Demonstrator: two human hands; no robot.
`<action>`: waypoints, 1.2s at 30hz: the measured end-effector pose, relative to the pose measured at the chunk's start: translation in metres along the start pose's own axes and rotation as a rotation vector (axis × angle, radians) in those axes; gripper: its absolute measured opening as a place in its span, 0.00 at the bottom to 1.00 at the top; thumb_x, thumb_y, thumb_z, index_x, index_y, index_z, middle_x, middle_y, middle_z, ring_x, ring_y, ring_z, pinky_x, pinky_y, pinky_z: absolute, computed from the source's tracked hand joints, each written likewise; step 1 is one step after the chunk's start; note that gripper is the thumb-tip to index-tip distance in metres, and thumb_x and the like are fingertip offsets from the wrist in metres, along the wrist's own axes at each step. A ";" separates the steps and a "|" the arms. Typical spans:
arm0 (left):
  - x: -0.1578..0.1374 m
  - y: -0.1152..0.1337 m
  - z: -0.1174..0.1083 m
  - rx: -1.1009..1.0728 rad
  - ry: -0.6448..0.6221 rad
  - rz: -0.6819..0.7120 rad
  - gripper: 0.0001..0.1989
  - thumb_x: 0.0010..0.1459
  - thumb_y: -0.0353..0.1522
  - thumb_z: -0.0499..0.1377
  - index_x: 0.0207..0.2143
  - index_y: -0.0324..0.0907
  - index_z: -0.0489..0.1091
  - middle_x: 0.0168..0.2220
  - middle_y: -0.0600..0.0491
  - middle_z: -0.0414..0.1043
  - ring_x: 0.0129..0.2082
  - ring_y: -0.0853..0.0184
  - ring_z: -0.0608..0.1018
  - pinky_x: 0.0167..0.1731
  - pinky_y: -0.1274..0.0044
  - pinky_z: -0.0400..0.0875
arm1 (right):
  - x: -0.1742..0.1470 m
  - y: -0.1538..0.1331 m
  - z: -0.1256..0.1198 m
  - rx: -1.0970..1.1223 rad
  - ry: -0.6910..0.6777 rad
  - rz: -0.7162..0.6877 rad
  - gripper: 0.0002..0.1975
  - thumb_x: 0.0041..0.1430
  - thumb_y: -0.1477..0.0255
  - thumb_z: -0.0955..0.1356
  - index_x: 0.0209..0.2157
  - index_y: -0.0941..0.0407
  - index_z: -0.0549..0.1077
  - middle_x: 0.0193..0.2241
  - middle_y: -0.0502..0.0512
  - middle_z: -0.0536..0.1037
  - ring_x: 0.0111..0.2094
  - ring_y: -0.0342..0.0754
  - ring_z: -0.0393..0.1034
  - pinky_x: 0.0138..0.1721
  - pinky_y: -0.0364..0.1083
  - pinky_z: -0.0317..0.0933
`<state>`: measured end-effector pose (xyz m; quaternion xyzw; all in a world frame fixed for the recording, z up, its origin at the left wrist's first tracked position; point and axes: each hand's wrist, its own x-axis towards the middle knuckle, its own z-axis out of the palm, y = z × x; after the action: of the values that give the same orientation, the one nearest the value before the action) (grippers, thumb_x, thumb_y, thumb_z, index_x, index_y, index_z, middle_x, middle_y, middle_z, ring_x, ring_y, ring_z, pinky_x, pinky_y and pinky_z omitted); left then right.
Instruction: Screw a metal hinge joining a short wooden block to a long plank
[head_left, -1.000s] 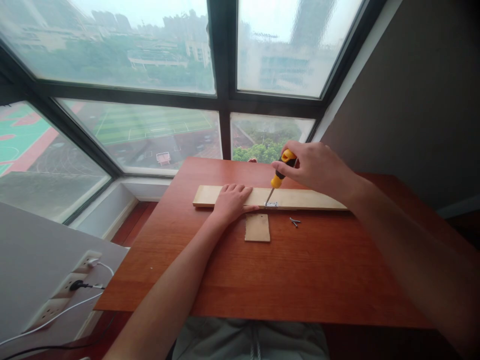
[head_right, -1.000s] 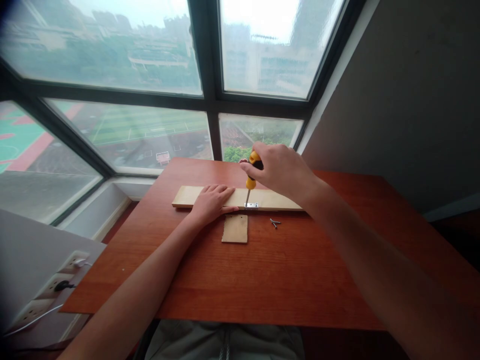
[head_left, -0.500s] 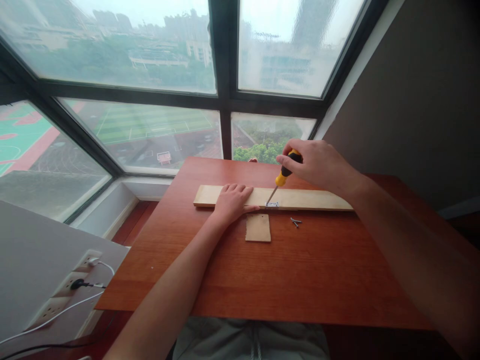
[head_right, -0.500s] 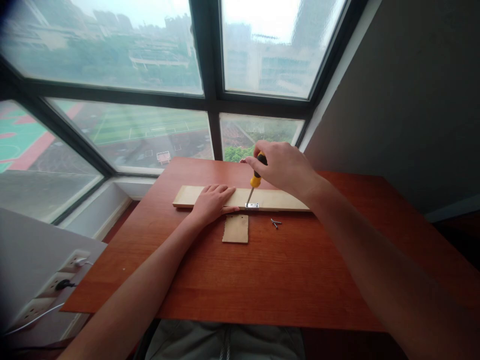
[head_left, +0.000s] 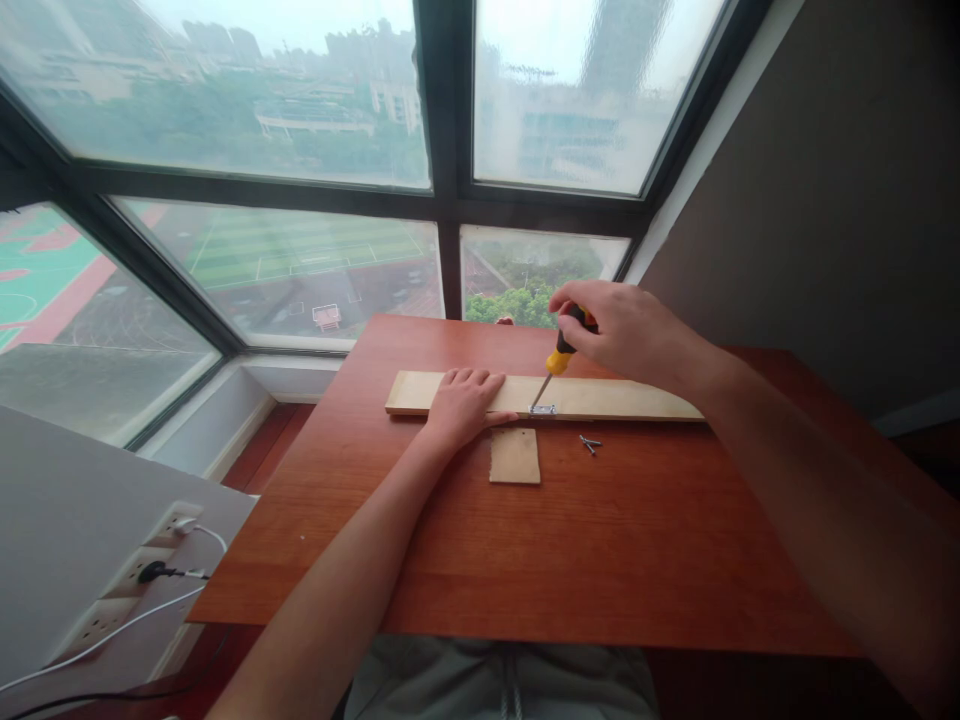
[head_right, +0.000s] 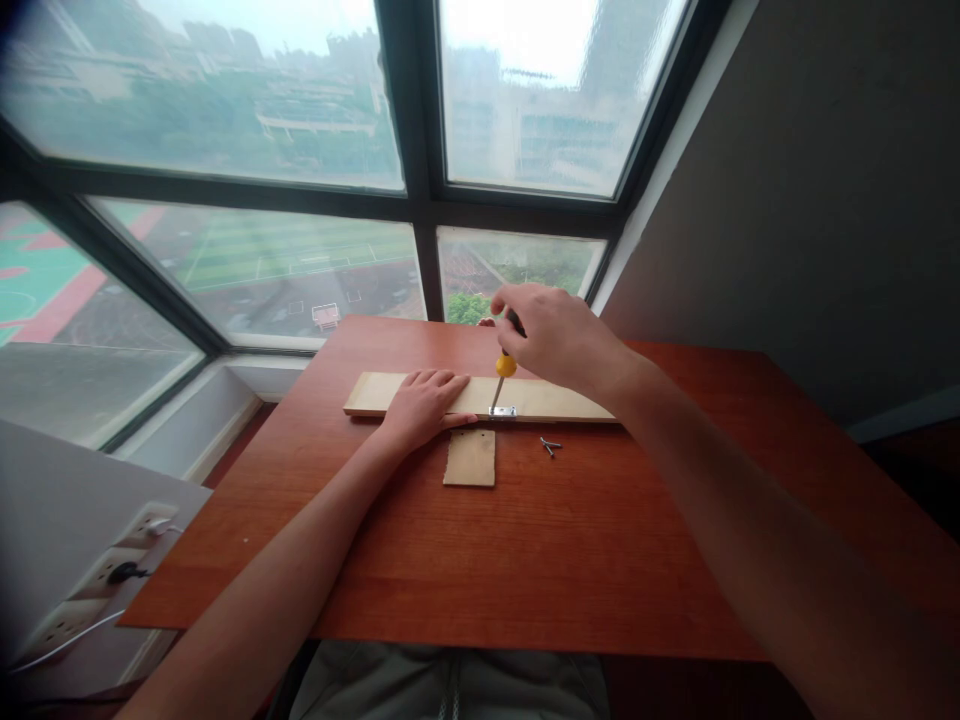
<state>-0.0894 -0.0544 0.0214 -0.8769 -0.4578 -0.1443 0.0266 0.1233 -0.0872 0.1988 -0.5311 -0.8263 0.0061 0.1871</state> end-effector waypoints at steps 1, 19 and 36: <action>0.000 0.000 0.000 -0.001 -0.001 0.001 0.28 0.60 0.54 0.50 0.53 0.47 0.65 0.48 0.46 0.71 0.50 0.56 0.70 0.50 0.68 0.58 | 0.000 0.000 0.000 0.025 -0.007 -0.015 0.10 0.57 0.70 0.64 0.41 0.53 0.72 0.37 0.55 0.78 0.35 0.51 0.71 0.33 0.48 0.58; 0.000 0.000 0.001 0.018 0.013 0.022 0.28 0.60 0.55 0.50 0.53 0.46 0.65 0.47 0.46 0.71 0.49 0.55 0.70 0.49 0.67 0.58 | -0.004 -0.004 0.002 0.045 -0.004 -0.040 0.09 0.57 0.70 0.65 0.41 0.55 0.70 0.35 0.53 0.76 0.31 0.46 0.67 0.31 0.45 0.57; -0.001 0.001 0.002 0.034 0.031 0.025 0.29 0.60 0.55 0.49 0.52 0.45 0.65 0.46 0.46 0.71 0.48 0.56 0.70 0.49 0.67 0.58 | -0.002 -0.007 0.004 -0.074 0.038 0.041 0.12 0.62 0.62 0.62 0.35 0.53 0.73 0.28 0.52 0.76 0.28 0.47 0.67 0.28 0.46 0.53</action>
<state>-0.0884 -0.0553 0.0195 -0.8796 -0.4488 -0.1496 0.0503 0.1171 -0.0912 0.1963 -0.5547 -0.8112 -0.0307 0.1827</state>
